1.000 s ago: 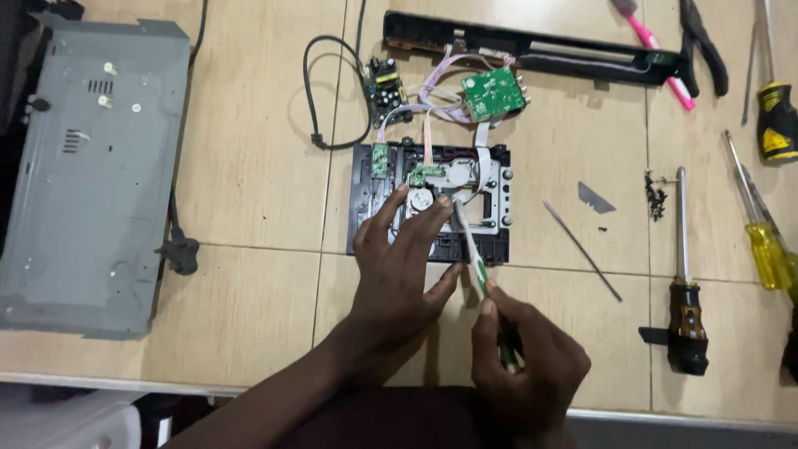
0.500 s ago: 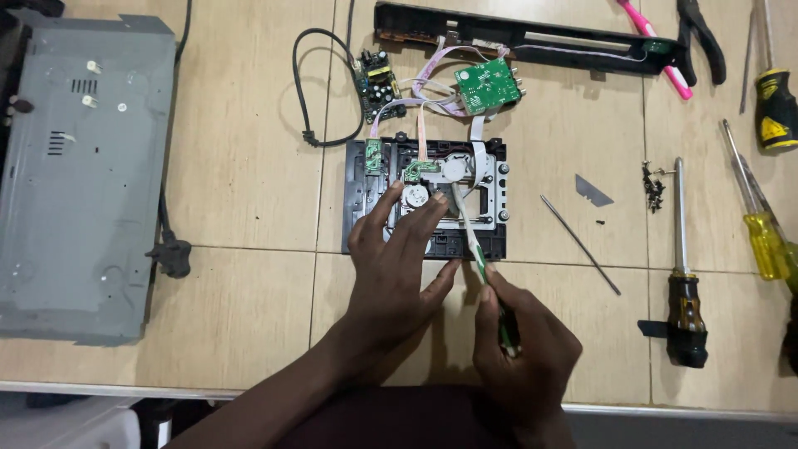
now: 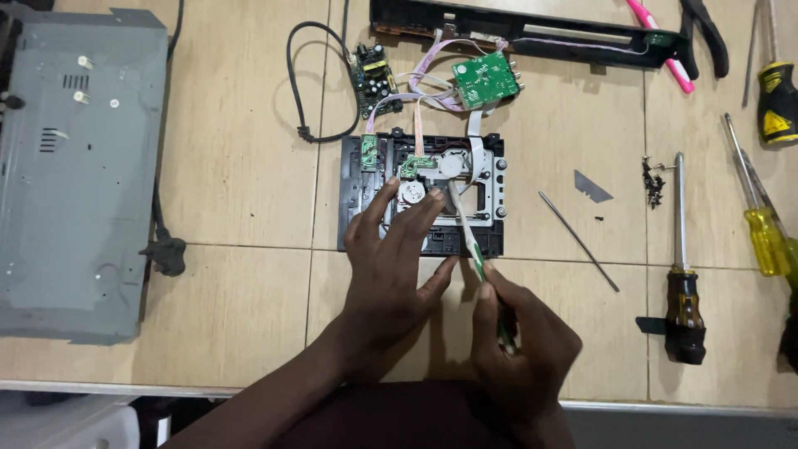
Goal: The person cleans the internal components of a disassembled electronic device, likely a DVD player, using a toothbrush and a metal tool. They brush various parts of the mechanism and use the metal tool to scrape or adjust components.
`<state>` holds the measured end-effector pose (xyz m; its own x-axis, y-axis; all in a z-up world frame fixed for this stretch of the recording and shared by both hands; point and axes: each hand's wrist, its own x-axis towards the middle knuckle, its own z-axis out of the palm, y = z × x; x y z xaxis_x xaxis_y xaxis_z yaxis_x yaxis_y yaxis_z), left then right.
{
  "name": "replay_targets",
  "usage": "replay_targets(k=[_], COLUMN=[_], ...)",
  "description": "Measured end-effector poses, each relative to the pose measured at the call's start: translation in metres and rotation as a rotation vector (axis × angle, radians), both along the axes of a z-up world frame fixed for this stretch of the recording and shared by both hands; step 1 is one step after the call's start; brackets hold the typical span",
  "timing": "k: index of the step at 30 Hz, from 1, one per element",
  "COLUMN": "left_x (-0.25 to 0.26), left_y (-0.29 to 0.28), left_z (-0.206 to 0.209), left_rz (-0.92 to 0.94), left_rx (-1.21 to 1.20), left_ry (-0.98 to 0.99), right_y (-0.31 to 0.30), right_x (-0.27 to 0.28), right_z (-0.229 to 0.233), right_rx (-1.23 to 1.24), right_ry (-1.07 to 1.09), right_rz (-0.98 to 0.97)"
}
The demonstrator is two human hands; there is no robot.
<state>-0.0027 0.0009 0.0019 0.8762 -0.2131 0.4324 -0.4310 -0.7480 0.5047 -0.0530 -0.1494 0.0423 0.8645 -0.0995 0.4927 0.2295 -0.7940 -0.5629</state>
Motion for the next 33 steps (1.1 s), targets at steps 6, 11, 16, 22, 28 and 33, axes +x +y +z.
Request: replay_targets(k=[6, 11, 16, 22, 28, 33], left_x=[0.001, 0.001, 0.000, 0.001, 0.000, -0.001], left_y=[-0.001, -0.001, 0.000, 0.000, -0.002, -0.001], left_z=[0.003, 0.000, 0.003, 0.002, 0.001, 0.004], left_rz=[0.000, -0.009, -0.006, -0.009, -0.010, -0.022], left_rx=[-0.025, -0.003, -0.021, -0.005, -0.013, -0.046], left_ry=[0.012, -0.006, 0.031, -0.014, -0.012, 0.056], right_y=[0.002, 0.000, 0.002, 0.009, -0.001, 0.002], right_x=[-0.004, 0.002, -0.002, 0.001, 0.001, -0.003], right_z=[0.006, 0.001, 0.003, 0.015, 0.005, 0.011], right_rx=[0.034, 0.018, 0.033, 0.071, 0.079, 0.089], right_ry=[-0.014, -0.021, -0.003, 0.018, -0.011, 0.009], right_rz=[-0.035, 0.017, -0.054, -0.027, 0.016, -0.048])
